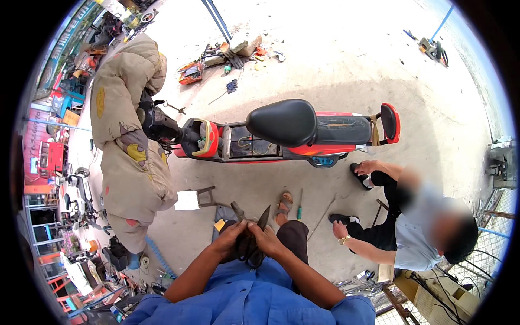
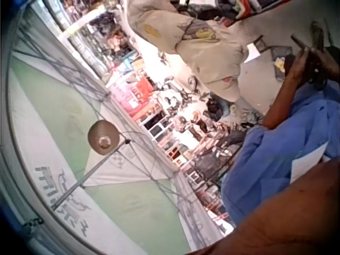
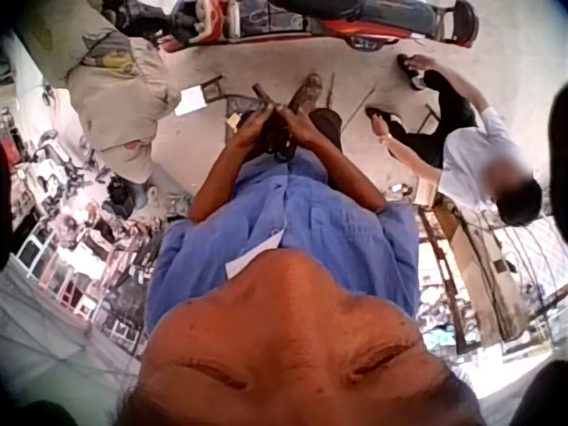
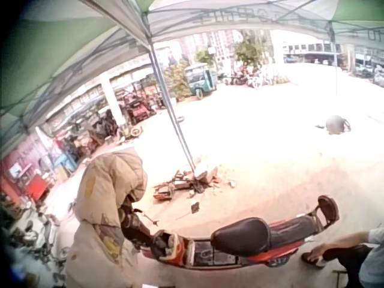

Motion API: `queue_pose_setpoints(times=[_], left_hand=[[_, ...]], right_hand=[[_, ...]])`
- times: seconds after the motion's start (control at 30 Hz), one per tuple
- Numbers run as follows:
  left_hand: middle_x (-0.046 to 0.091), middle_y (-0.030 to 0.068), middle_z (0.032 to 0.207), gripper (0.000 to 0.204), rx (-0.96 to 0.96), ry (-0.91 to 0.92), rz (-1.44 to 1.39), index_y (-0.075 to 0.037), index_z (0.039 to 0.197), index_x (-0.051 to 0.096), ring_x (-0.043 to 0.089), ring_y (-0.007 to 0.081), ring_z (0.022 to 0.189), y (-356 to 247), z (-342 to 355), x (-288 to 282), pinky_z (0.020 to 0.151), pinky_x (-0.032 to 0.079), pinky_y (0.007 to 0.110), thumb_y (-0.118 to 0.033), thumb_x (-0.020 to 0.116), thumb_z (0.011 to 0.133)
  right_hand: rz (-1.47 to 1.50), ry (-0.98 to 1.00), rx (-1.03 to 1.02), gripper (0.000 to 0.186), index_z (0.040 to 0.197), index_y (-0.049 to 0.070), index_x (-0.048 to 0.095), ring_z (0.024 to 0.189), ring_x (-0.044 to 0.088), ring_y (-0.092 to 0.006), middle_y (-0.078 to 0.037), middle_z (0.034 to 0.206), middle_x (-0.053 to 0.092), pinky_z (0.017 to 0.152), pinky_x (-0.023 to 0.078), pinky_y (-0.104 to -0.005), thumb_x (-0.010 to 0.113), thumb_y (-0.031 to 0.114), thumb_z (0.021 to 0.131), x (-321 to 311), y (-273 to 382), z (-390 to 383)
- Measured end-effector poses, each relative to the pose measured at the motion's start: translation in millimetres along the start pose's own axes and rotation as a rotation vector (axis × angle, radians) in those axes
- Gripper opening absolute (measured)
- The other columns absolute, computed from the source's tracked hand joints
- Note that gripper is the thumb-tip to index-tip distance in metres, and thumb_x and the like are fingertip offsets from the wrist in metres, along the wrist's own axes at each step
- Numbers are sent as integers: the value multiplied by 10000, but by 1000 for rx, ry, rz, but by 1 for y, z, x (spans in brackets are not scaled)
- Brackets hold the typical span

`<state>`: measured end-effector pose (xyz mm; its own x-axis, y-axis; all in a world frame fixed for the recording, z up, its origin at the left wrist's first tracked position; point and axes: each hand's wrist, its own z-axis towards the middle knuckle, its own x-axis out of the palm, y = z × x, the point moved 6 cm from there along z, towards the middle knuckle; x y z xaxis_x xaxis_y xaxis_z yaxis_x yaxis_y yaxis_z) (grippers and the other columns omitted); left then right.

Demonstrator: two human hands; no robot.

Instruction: The person works on the battery compartment of a red electric scooter. They use pliers to adjust or cut wires connected to the batteries while another person sits nearby observing.

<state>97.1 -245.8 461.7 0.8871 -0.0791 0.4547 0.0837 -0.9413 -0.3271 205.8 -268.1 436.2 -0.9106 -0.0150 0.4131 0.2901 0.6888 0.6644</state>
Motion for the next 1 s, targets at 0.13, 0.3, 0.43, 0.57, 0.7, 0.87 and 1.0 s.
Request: queue_pose_setpoints(times=[0.13, 0.3, 0.43, 0.57, 0.7, 0.87, 1.0], left_hand=[[604, 34, 973, 432, -18, -48, 116, -30, 1200, 559, 582, 129, 891, -10, 16, 1, 787, 495, 295, -407, 492, 1000], [654, 57, 978, 399, 58, -191, 443, -1, 1075, 637, 603, 120, 887, -22, 42, -8, 782, 491, 277, -378, 548, 980], [650, 45, 959, 325, 85, -260, 590, -5, 1033, 648, 600, 112, 867, -35, 62, -6, 775, 486, 266, -314, 569, 973], [617, 15, 868, 280, 136, -272, 577, -12, 977, 630, 569, 99, 776, -32, 94, -31, 710, 468, 259, -286, 573, 966], [572, -11, 737, 274, 184, -270, 566, -21, 880, 599, 520, 80, 661, -38, 125, -46, 605, 433, 246, -283, 583, 960], [618, 25, 875, 285, 227, -240, 555, -6, 1004, 603, 561, 98, 797, -34, 185, -95, 712, 456, 265, -287, 590, 959], [648, 53, 919, 335, 251, -231, 423, 3, 1047, 611, 592, 106, 851, -31, 245, -136, 741, 479, 277, -312, 637, 936]], right_hand=[[-10, 35, -10, 469, 1222, -12, 558, 1038, 551, -175, -98, 1097, 621, 919, 421, -319, 395, 369, 1003, -9, 3, 7], [72, -15, -14, 452, 1100, 11, 565, 923, 502, -142, -33, 980, 572, 810, 411, -300, 395, 415, 989, -16, 5, 16], [89, -44, 168, 464, 1100, 13, 566, 956, 505, -146, -30, 996, 574, 838, 413, -309, 381, 424, 992, -29, -4, 28], [116, -50, 8, 448, 1066, 4, 569, 933, 511, -142, -28, 976, 573, 833, 414, -308, 402, 413, 991, -43, -1, 50], [117, -104, -22, 405, 1011, 14, 573, 904, 509, -135, -26, 943, 568, 817, 414, -304, 425, 390, 989, -53, -10, 83], [18, -105, 11, 408, 1015, 5, 563, 859, 509, -132, -39, 889, 572, 767, 420, -311, 433, 390, 982, -73, -44, 146], [-30, -52, 81, 487, 1083, -17, 546, 837, 519, -140, -69, 870, 578, 744, 431, -324, 438, 444, 972, -91, -69, 203]])
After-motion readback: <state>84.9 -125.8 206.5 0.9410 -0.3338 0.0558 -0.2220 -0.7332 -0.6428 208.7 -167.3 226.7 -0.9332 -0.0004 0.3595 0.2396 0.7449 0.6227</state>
